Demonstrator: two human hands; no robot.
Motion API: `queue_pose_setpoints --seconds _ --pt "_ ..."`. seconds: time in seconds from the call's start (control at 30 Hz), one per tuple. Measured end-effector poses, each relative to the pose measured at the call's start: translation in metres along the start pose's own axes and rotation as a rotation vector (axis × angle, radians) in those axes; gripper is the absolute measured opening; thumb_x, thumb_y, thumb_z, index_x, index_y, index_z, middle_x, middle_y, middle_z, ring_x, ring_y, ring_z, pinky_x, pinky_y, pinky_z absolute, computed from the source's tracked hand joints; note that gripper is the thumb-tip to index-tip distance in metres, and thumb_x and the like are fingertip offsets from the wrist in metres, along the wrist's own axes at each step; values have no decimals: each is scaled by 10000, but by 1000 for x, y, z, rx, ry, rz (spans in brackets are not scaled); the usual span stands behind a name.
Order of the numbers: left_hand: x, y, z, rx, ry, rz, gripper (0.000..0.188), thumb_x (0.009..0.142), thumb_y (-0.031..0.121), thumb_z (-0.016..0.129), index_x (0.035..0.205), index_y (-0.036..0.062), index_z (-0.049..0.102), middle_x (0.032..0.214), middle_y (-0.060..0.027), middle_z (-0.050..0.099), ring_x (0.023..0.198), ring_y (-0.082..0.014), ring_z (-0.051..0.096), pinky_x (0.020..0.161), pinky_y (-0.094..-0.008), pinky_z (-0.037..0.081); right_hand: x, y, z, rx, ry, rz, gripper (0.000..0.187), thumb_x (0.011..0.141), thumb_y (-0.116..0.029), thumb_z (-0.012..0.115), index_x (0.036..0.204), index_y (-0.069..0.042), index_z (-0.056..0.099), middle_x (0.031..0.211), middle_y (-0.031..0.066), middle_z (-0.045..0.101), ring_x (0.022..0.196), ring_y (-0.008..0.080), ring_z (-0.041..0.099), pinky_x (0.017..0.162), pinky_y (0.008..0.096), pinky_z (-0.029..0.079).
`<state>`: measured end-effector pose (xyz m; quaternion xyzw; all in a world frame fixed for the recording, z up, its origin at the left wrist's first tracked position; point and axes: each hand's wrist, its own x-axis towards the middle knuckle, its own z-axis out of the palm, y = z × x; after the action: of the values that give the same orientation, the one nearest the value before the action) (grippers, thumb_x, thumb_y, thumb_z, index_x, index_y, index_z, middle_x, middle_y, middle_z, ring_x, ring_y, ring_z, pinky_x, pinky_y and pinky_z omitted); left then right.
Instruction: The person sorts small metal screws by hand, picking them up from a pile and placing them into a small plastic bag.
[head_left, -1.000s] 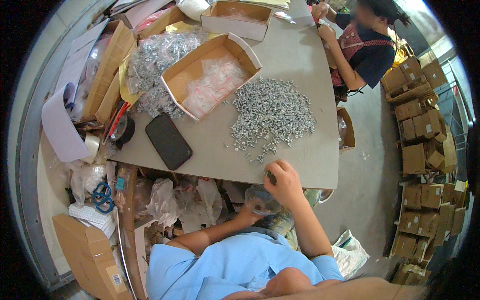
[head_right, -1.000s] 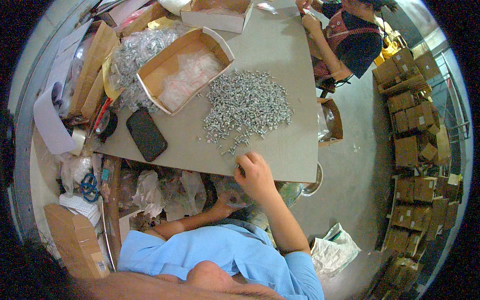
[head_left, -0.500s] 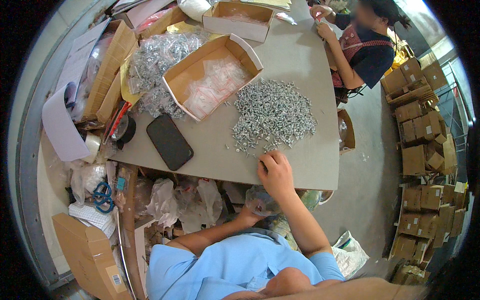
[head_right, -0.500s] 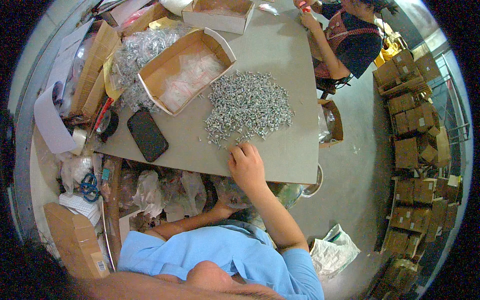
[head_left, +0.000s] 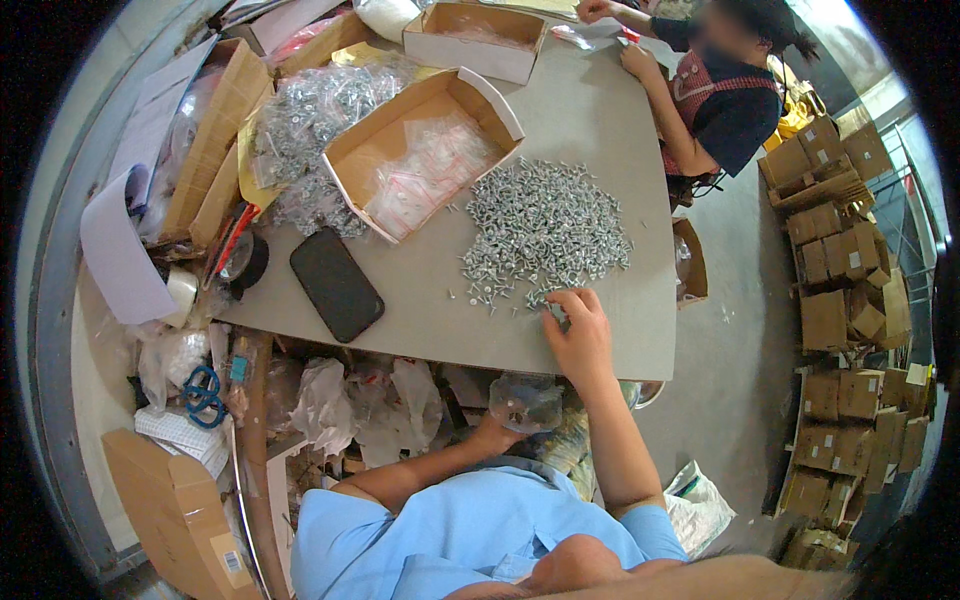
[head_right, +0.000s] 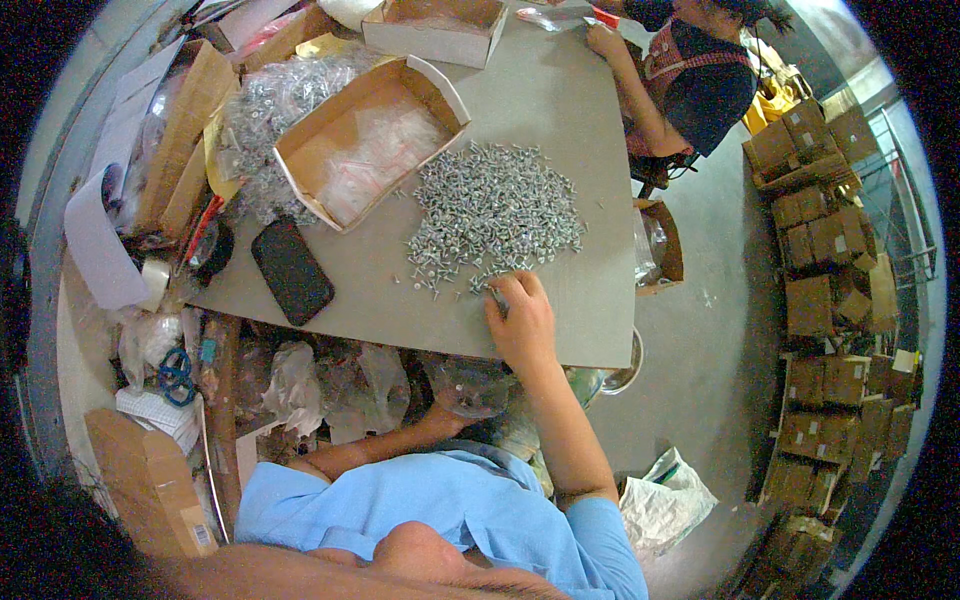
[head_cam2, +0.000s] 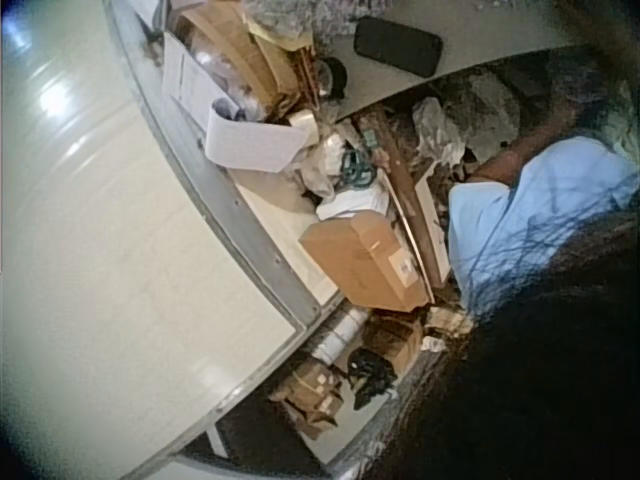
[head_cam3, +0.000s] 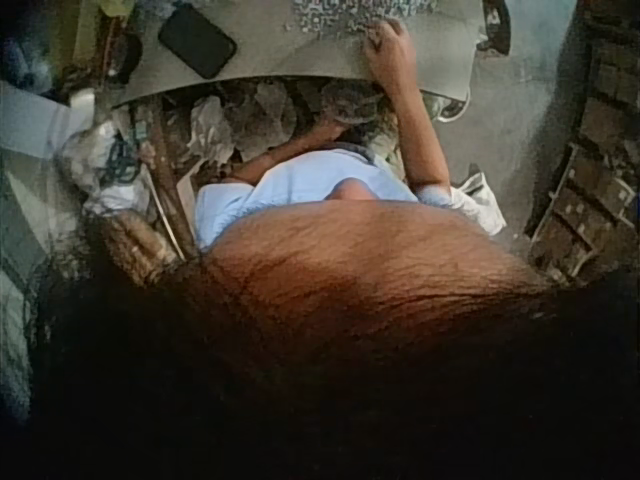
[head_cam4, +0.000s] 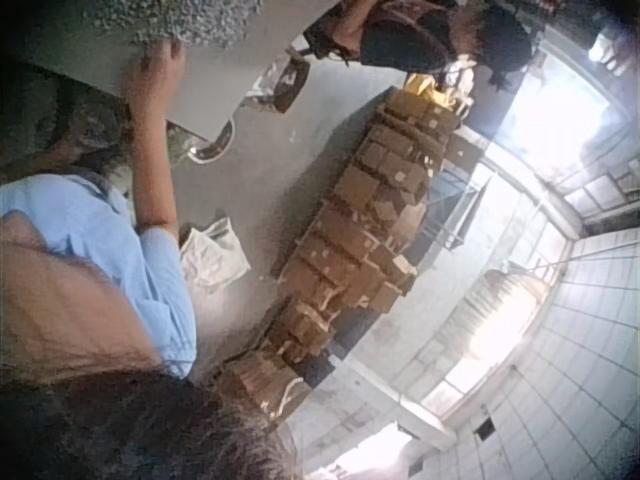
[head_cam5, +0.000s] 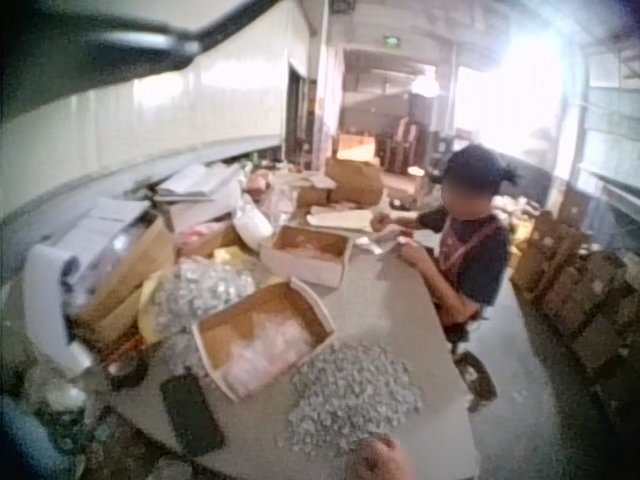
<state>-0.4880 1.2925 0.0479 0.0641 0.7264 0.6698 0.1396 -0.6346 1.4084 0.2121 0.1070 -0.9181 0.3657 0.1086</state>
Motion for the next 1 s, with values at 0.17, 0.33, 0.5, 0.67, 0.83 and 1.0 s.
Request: queue_pose_setpoints --seconds 0.17,0.33,0.5,0.67,0.83,1.0 --pt "-2 4 -1 105 -19 59 304 755 256 773 812 29 580 801 -77 578 751 -215 544 673 -347 452 8 5 14 -63 18 -145 133 756 -88 666 879 -41 651 895 115 597 789 308 595 713 380 486" --pt "-1 19 -4 1 -30 -111 292 758 250 772 773 39 570 769 -67 555 715 -181 512 647 -336 439 1 8 10 -68 19 -103 116 751 -95 666 859 -53 655 863 113 610 804 314 600 722 386 489" --pt "-1 16 -5 -58 -54 -167 284 758 239 773 764 39 572 743 -61 562 702 -173 506 640 -335 432 -20 -4 -9 -119 -149 -11 129 753 -98 664 872 -50 660 860 117 616 782 304 613 695 367 497" --pt "-2 0 -1 11 3 -14 275 761 241 770 810 33 596 784 -80 585 743 -194 528 651 -347 436 -17 -8 -16 135 -466 47 173 757 -93 663 923 -46 663 876 121 610 762 274 617 681 348 497" --pt "-3 -2 -2 45 -38 -33 339 769 303 757 923 42 606 935 -129 590 861 -270 552 735 -396 448 0 -11 5 14 -93 -7 228 774 -83 651 1000 -52 643 917 120 593 780 284 602 696 366 492" --pt "-4 5 -3 58 -50 -135 377 763 332 755 941 39 598 952 -140 584 910 -305 538 799 -424 429 2 -7 21 -80 -55 -115 200 783 -77 639 982 -57 634 928 125 591 808 321 589 714 405 488"
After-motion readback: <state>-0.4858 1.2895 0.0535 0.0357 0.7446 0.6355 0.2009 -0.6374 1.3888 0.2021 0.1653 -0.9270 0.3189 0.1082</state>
